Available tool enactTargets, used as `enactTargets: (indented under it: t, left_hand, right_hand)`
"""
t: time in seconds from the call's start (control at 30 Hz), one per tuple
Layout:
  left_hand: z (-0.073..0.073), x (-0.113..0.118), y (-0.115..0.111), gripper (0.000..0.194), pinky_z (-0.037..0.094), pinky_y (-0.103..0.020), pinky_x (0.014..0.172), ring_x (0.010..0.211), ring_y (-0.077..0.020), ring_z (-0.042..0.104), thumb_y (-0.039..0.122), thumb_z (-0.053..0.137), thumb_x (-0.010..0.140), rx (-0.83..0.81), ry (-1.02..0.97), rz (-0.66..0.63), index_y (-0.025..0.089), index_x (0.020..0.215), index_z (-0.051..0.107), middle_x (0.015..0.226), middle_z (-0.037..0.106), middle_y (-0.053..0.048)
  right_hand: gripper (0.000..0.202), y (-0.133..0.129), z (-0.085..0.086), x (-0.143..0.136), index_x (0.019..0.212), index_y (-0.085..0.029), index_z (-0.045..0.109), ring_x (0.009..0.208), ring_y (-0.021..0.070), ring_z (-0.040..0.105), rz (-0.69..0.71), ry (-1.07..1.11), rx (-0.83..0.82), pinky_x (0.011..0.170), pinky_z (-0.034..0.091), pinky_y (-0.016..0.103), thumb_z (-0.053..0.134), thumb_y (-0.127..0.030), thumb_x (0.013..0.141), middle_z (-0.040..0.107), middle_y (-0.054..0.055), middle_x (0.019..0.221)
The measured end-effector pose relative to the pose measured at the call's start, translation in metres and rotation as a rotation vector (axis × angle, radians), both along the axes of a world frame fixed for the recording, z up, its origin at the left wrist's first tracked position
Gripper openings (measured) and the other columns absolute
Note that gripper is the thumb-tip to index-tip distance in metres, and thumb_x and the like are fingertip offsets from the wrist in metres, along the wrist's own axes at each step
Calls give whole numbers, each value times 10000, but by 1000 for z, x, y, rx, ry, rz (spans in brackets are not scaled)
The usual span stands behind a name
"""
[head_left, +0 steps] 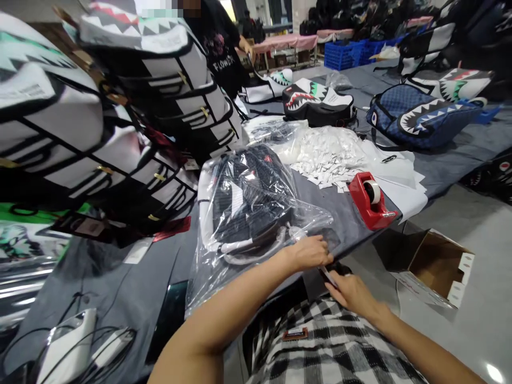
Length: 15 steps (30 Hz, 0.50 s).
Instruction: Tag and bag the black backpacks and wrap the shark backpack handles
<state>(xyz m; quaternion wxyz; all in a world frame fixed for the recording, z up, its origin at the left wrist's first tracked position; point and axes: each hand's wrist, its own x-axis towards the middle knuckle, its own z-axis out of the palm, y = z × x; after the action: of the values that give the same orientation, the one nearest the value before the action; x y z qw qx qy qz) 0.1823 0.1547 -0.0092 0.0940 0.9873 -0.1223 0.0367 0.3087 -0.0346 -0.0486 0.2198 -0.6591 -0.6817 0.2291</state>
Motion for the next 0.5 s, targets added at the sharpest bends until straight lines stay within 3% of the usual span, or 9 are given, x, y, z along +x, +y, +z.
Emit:
enactTargets:
  t: [0.07,0.13,0.2,0.3,0.4,0.5]
  left_hand:
    - [-1,0,0,250,489,-309,721,639,-185,652,55,605,868,11,55,-51,195,674,679,603,669,-51]
    - [1,-10,-3,232,494,-305,647,596,-192,651,63,599,877,20,50,-58,188,712,703,618,683,-61]
    - [7,-26,-8,192,530,-302,688,699,-208,703,118,563,933,-53,-11,-15,184,928,742,751,737,-87]
    - [12,-51,-15,363,549,-320,922,1051,-224,716,164,459,1005,-268,-173,130,243,1316,628,1131,749,-111]
    - [10,-69,-15,520,510,-328,1049,1270,-200,616,121,383,1015,-328,-371,306,292,1503,435,1399,626,-101]
    - [12,-67,-2,534,504,-324,1067,1292,-193,600,101,363,993,-299,-531,563,238,1504,435,1426,603,-118]
  right_hand:
    - [259,-2,17,9,934,-213,687,569,175,632,74,39,64,584,417,262,529,-413,978,675,35,665]
    - [285,8,37,22,998,-224,701,672,173,663,48,82,181,656,474,270,521,-445,994,709,46,769]
    - [283,34,53,33,1128,-230,695,901,210,686,-28,48,357,829,515,322,527,-414,995,735,82,972]
    - [393,96,58,32,1320,-246,637,1271,295,552,-13,-122,499,1089,395,472,617,-279,929,639,125,1332]
    - [407,162,56,23,1312,-243,656,1139,264,636,53,-95,373,978,472,391,613,-198,910,706,105,1217]
    - [275,208,69,26,1128,-207,734,895,211,701,-95,127,400,766,511,282,508,-243,977,764,56,987]
